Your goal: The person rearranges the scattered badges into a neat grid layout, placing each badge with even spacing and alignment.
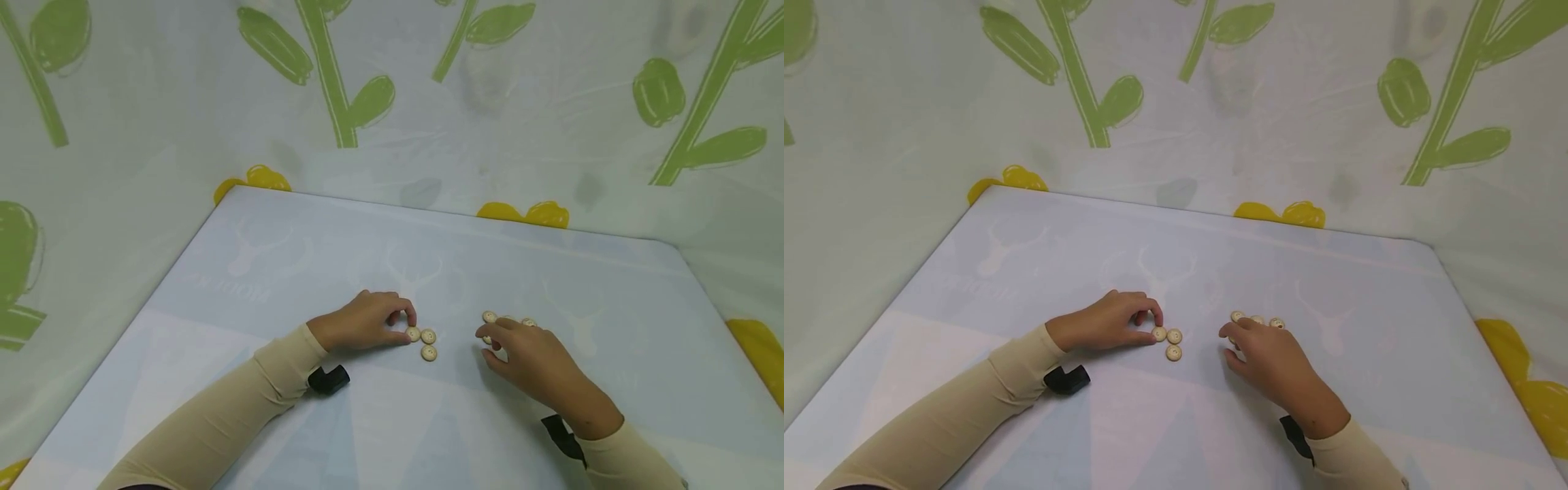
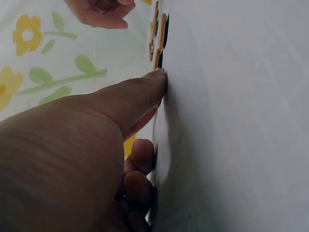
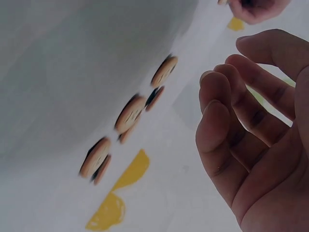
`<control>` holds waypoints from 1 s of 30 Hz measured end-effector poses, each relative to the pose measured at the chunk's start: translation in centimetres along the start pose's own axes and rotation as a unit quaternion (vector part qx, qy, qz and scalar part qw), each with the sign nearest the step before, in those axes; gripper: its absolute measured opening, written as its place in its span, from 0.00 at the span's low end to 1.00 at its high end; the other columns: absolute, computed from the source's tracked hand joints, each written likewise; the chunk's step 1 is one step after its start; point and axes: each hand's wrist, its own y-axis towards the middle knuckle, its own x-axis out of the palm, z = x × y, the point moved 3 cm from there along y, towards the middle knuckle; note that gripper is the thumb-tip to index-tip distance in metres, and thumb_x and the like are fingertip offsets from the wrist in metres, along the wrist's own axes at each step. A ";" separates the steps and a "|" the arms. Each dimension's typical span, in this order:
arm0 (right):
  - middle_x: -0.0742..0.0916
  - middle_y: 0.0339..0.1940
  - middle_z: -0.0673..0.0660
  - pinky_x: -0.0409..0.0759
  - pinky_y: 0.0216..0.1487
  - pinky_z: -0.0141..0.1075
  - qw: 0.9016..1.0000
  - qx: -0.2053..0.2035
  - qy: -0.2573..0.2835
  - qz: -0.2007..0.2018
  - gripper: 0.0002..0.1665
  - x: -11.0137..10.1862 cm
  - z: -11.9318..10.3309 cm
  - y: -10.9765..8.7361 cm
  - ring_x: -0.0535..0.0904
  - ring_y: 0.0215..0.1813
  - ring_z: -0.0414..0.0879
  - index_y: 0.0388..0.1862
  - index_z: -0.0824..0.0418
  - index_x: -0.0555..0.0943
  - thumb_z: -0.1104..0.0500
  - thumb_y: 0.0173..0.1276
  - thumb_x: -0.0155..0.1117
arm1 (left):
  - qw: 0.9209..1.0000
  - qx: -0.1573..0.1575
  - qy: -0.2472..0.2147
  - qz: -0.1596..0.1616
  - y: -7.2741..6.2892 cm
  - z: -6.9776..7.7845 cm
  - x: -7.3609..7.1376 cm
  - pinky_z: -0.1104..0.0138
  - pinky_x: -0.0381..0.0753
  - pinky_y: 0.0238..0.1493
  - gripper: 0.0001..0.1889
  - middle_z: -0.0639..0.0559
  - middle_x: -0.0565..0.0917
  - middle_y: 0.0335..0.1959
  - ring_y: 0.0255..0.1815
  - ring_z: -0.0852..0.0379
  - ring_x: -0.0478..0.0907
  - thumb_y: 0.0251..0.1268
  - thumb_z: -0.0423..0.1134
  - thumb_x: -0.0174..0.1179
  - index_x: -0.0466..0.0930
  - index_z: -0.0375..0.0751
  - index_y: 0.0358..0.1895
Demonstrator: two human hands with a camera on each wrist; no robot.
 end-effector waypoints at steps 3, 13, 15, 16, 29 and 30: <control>0.84 0.30 0.46 0.73 0.28 0.31 1.000 0.000 -0.005 -0.007 0.15 0.1 -0.7 0.4 0.73 0.27 0.36 0.43 0.53 0.85 0.58 0.57 0.77 | 1.000 0.000 0.001 0.000 0.1 0.0 0.1 0.61 0.62 0.45 0.09 0.61 0.74 0.31 0.36 0.65 0.71 0.64 0.52 0.68 0.80 0.61 0.44; 0.85 0.34 0.45 0.70 0.27 0.29 1.000 -0.021 0.003 -0.011 0.17 0.3 -2.5 1.8 0.73 0.28 0.37 0.48 0.50 0.86 0.55 0.59 0.76 | 1.000 -0.007 0.000 -0.001 0.0 -0.2 0.2 0.60 0.62 0.45 0.09 0.62 0.73 0.30 0.35 0.65 0.71 0.64 0.53 0.67 0.80 0.63 0.44; 0.85 0.35 0.46 0.69 0.26 0.28 1.000 -0.029 0.004 -0.009 0.17 0.3 -2.8 2.0 0.74 0.28 0.37 0.48 0.50 0.86 0.54 0.59 0.76 | 1.000 -0.007 0.001 -0.001 0.0 -0.2 0.2 0.61 0.62 0.45 0.09 0.62 0.73 0.30 0.35 0.65 0.71 0.64 0.53 0.67 0.80 0.63 0.44; 0.86 0.35 0.46 0.69 0.26 0.27 0.999 -0.032 0.005 -0.010 0.17 0.3 -2.9 2.1 0.75 0.28 0.37 0.48 0.50 0.86 0.54 0.59 0.76 | 1.000 -0.007 0.000 -0.002 0.1 -0.2 0.2 0.60 0.62 0.45 0.09 0.62 0.73 0.30 0.35 0.65 0.71 0.64 0.53 0.67 0.80 0.63 0.44; 0.86 0.37 0.47 0.69 0.24 0.24 0.997 -0.072 0.041 -0.008 0.20 0.6 -4.5 2.9 0.72 0.23 0.34 0.50 0.50 0.87 0.57 0.57 0.78 | 1.000 -0.010 -0.001 -0.004 0.1 0.2 -0.1 0.60 0.62 0.45 0.07 0.62 0.74 0.30 0.35 0.66 0.71 0.65 0.52 0.67 0.81 0.63 0.43; 0.86 0.37 0.47 0.68 0.24 0.24 0.996 -0.077 0.042 -0.006 0.20 0.6 -4.6 2.9 0.71 0.22 0.34 0.50 0.50 0.87 0.58 0.57 0.78 | 1.000 -0.012 -0.001 -0.006 0.1 0.2 -0.1 0.60 0.62 0.46 0.07 0.62 0.74 0.30 0.35 0.66 0.71 0.65 0.52 0.67 0.81 0.63 0.43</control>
